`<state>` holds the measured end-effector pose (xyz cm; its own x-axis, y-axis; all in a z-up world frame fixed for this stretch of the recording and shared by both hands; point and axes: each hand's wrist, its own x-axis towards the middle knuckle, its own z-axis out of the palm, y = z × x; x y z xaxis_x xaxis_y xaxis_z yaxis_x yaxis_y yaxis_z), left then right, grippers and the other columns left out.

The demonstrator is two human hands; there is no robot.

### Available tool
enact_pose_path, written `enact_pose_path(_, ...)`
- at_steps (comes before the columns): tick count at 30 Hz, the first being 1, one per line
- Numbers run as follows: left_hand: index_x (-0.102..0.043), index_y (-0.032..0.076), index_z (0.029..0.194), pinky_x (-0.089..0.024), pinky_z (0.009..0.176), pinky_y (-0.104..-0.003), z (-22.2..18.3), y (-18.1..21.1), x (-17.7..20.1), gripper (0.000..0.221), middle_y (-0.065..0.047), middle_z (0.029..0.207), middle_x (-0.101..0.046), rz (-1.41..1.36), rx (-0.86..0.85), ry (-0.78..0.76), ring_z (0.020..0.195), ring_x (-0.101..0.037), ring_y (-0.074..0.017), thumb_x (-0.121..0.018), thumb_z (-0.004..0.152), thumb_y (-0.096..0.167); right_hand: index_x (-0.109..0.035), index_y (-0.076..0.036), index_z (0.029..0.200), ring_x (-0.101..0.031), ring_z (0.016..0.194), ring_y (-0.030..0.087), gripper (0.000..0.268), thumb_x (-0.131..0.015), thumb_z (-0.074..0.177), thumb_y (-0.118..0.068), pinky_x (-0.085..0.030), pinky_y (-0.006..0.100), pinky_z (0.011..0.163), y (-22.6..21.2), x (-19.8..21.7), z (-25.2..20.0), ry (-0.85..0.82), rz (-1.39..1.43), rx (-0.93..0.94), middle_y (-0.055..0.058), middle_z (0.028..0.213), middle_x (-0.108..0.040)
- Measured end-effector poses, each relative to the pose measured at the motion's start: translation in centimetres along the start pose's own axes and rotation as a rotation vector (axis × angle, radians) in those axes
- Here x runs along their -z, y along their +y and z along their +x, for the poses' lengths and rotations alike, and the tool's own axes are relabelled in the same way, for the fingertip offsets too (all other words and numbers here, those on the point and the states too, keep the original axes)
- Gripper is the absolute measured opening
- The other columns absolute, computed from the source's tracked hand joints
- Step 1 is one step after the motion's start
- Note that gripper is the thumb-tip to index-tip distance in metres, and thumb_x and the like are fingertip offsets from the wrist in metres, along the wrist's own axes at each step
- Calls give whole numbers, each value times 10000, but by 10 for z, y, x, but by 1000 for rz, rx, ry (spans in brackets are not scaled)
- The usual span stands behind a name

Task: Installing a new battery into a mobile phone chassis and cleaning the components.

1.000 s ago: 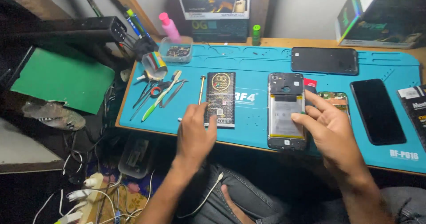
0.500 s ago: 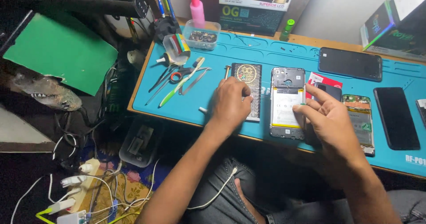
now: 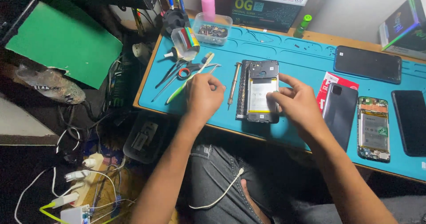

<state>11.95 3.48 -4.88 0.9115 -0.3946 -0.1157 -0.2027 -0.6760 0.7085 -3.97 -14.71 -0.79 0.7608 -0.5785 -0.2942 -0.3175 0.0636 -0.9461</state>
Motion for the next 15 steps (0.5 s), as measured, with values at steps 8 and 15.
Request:
enact_pose_path(8,-791,59,886,-591,784,-427,-13,9,29,51,-84,751,-679,-20,-189,213,793,-740,-319,-741,888,66,-635,32,1506,-737,920,268,675,-796,853,-27,-619,448,835,5,-8,9,69,-299,41,227,1049,-778)
enact_pose_path(15,-749,37,1040,-571,797,-472,37,-4,74,172,-124,886,-678,24,-319,554,876,-740,-388,-760,873,0,-630,58,1508,-768,1089,406,668,-794,892,-141,-592,540,937,-29,-11,-13,72,-540,113,314,1183,-770)
